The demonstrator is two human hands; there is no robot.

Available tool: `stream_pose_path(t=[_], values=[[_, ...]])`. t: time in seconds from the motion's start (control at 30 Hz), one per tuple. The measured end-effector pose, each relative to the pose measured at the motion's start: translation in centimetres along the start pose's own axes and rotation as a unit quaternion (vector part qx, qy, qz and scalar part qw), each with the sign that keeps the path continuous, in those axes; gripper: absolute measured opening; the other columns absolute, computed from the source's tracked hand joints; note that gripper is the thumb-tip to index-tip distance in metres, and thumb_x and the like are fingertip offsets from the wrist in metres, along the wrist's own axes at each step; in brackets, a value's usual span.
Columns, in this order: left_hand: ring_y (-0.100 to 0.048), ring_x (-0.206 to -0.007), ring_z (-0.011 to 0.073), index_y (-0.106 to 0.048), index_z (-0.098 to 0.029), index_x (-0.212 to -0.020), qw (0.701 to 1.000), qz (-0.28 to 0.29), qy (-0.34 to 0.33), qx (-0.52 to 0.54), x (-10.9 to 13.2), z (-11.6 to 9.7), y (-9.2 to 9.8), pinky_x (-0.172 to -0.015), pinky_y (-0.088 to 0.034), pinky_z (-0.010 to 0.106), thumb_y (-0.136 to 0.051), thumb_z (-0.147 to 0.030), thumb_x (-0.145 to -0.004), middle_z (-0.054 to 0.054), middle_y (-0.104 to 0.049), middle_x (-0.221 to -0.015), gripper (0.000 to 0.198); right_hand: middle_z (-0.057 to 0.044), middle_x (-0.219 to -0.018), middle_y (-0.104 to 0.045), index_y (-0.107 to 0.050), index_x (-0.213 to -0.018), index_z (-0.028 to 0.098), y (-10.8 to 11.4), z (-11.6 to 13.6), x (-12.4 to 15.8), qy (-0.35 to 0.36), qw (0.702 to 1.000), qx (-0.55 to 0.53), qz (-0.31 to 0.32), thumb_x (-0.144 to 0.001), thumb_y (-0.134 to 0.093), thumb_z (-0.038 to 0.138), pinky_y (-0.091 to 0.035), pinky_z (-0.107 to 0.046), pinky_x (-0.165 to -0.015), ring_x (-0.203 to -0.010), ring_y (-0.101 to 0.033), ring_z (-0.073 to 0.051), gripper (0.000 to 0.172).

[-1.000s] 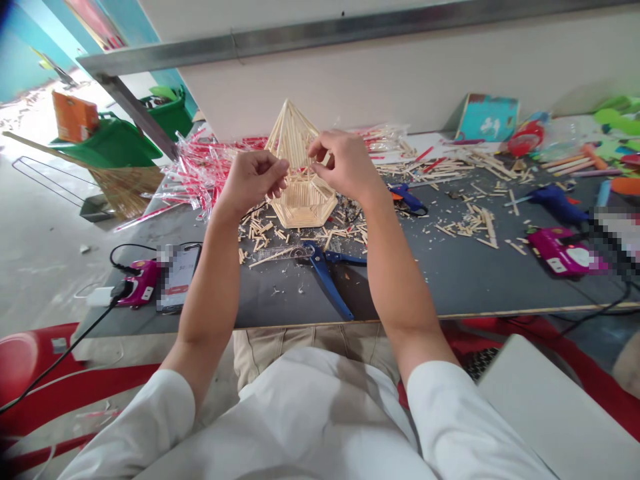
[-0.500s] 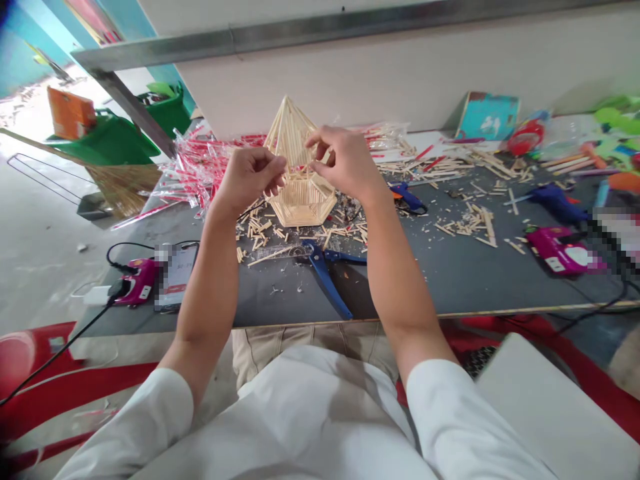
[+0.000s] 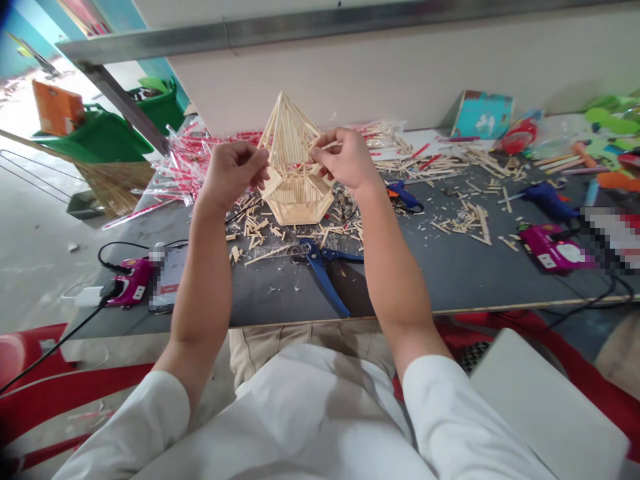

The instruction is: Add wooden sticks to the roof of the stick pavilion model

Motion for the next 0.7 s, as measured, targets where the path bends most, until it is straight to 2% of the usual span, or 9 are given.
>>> stream_pose_path(t=[0.27, 0.4, 0.5, 0.57, 0.7], values=[[-0.058, -0.045, 0.0053, -0.062, -0.019, -0.075, 1.000, -0.016, 0.009, -0.008, -0.1, 1.1, 0.5, -0.041, -0.042, 0.015, -0.067, -0.035, -0.096, 0.002, -0.069, -0.063, 0.027, -0.005, -0.090, -0.075, -0.059, -0.095, 0.026, -0.3, -0.7, -0.2, 0.007, 0.998, 0.051, 0.022, -0.086, -0.074, 0.062, -0.054, -0.031, -0.048, -0.064, -0.069, -0.018, 0.040], [-0.056, -0.047, 0.0065, -0.064, -0.020, -0.078, 0.995, -0.052, -0.014, -0.082, 0.0, 0.1, 0.1, -0.049, -0.045, 0.020, -0.067, -0.031, -0.096, 0.001, -0.068, -0.065, 0.021, -0.005, -0.089, -0.074, -0.061, -0.091, 0.025, -0.7, -0.7, -0.2, -0.008, 0.999, 0.030, 0.022, -0.087, -0.077, 0.056, -0.054, -0.030, -0.049, -0.061, -0.067, -0.016, 0.035], [-0.059, -0.057, 0.0099, -0.069, -0.023, -0.088, 0.977, -0.100, -0.068, -0.174, 0.2, -1.6, -0.5, -0.061, -0.050, 0.026, -0.072, -0.027, -0.090, 0.000, -0.069, -0.074, 0.006, -0.004, -0.086, -0.072, -0.062, -0.087, 0.023, -0.8, -0.7, 0.0, -0.040, 0.999, -0.024, 0.025, -0.083, -0.083, 0.051, -0.052, -0.027, -0.047, -0.057, -0.063, -0.013, 0.035], [-0.061, -0.062, 0.0112, -0.071, -0.025, -0.093, 0.968, -0.106, -0.097, -0.203, 0.3, -2.3, -1.1, -0.066, -0.051, 0.028, -0.073, -0.027, -0.089, 0.000, -0.071, -0.080, 0.006, -0.003, -0.082, -0.070, -0.063, -0.086, 0.023, -0.9, -0.6, 0.2, -0.049, 0.997, -0.052, 0.021, -0.081, -0.086, 0.048, -0.049, -0.025, -0.046, -0.055, -0.061, -0.011, 0.034], [-0.063, -0.068, 0.0125, -0.071, -0.025, -0.094, 0.969, -0.111, -0.111, -0.188, 0.2, -2.1, -1.4, -0.067, -0.051, 0.028, -0.071, -0.031, -0.091, 0.001, -0.073, -0.084, 0.007, -0.001, -0.075, -0.068, -0.063, -0.081, 0.023, -0.5, 1.0, 0.6, 0.009, 0.999, -0.032, -0.007, -0.082, -0.084, 0.048, -0.049, -0.027, -0.047, -0.054, -0.060, -0.012, 0.033]])
Point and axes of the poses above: each hand's wrist, its own x-axis away from the middle knuckle, its own y-axis out of the back of the hand, z = x × y, the point moved 7 cm from there along -x, towards the middle knuckle
